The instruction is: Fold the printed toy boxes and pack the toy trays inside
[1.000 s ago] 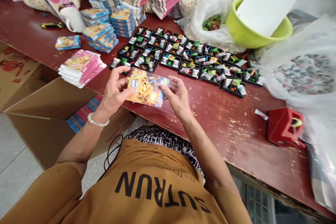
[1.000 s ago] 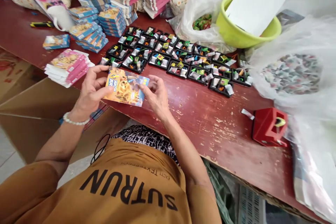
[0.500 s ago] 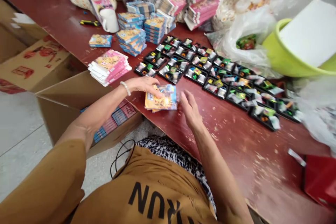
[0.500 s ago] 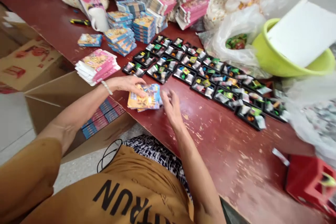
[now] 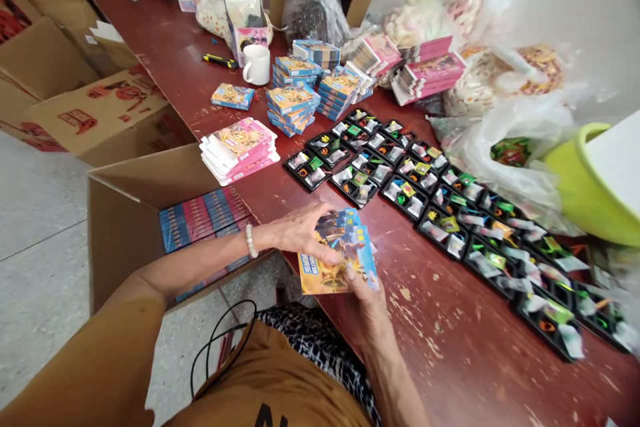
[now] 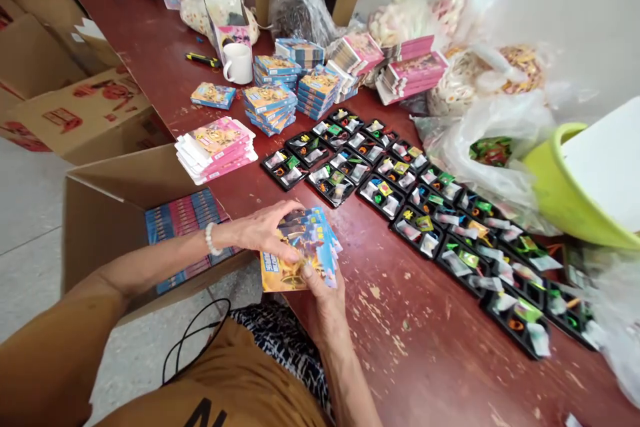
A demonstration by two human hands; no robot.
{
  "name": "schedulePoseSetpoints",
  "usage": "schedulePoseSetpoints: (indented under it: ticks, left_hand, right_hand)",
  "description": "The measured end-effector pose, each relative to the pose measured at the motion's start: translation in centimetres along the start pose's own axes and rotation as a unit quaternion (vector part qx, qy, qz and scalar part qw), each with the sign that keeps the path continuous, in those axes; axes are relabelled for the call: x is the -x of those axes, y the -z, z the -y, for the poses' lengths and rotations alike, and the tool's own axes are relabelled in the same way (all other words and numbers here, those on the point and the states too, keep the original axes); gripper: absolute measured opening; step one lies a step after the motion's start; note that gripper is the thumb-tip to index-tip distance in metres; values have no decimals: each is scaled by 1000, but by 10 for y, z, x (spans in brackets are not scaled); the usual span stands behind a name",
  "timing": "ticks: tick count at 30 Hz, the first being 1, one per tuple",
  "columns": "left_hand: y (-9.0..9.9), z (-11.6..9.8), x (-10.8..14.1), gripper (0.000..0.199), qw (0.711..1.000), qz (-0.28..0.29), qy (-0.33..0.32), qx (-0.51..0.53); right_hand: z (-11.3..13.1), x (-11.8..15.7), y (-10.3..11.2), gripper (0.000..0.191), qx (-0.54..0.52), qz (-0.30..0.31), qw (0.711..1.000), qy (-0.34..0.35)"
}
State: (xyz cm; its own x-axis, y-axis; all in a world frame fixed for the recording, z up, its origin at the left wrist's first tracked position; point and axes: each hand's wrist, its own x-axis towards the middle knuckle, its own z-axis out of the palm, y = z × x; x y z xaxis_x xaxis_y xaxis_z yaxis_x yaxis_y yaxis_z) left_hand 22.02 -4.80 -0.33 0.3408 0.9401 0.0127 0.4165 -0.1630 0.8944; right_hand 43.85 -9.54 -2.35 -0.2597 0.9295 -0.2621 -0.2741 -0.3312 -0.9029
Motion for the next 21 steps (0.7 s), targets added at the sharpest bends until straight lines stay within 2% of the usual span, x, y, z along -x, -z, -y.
schedulePoseSetpoints:
  ticks: [2,4,6,7,8,9,10,11,12,13,15,17,19,21]
  left_hand:
    - [1,2,9,92,998,-40,-40,3]
    - [13,4,14,100,997,-50,-59,-3]
    - [42,10,14,100,999,-23,-47,6]
    - [64,16,12,94,999,-9,-33,13]
    - [90,25,7,81,999,-23,-10,25]
    - [120,36,2,68,995,-103,19,10]
    - [152,49,-5,60,976,-209,47,-38]
    - [185,64,-12,55,945,-300,81,-105]
    - [217,80,-20,53,906,-365,123,-174]
    - [246,98,-27,55,872,-399,166,-228]
    - [292,132,-39,63,836,-396,248,-286]
    - [319,162,-48,68,826,-346,304,-326]
    - [330,184,-54,69,834,-286,321,-346]
    - [330,197,-58,66,846,-248,315,-352]
  right_hand:
    - [6,-10,-1,69,28,-18,999,-8]
    - [12,-22,-5,76,48,-27,998,-7]
    - [14,-32,-12,78,21,-5,999,-25]
    - [14,-34,-16,77,-12,13,999,-51]
    - [13,-35,-20,75,-51,30,994,-87]
    - [11,-34,-23,73,-89,43,987,-123]
    - [9,-31,-25,73,-120,52,979,-156]
    - [6,-28,-27,74,-143,57,972,-180]
    - [4,-25,-29,75,-157,60,965,-199]
    - [3,-22,-30,76,-165,61,961,-213]
    - [3,-19,-32,76,-171,58,955,-234]
    - [6,-18,-35,76,-175,47,951,-252]
    - [11,-20,-40,76,-183,34,946,-265]
    - [15,-23,-46,76,-190,25,941,-279]
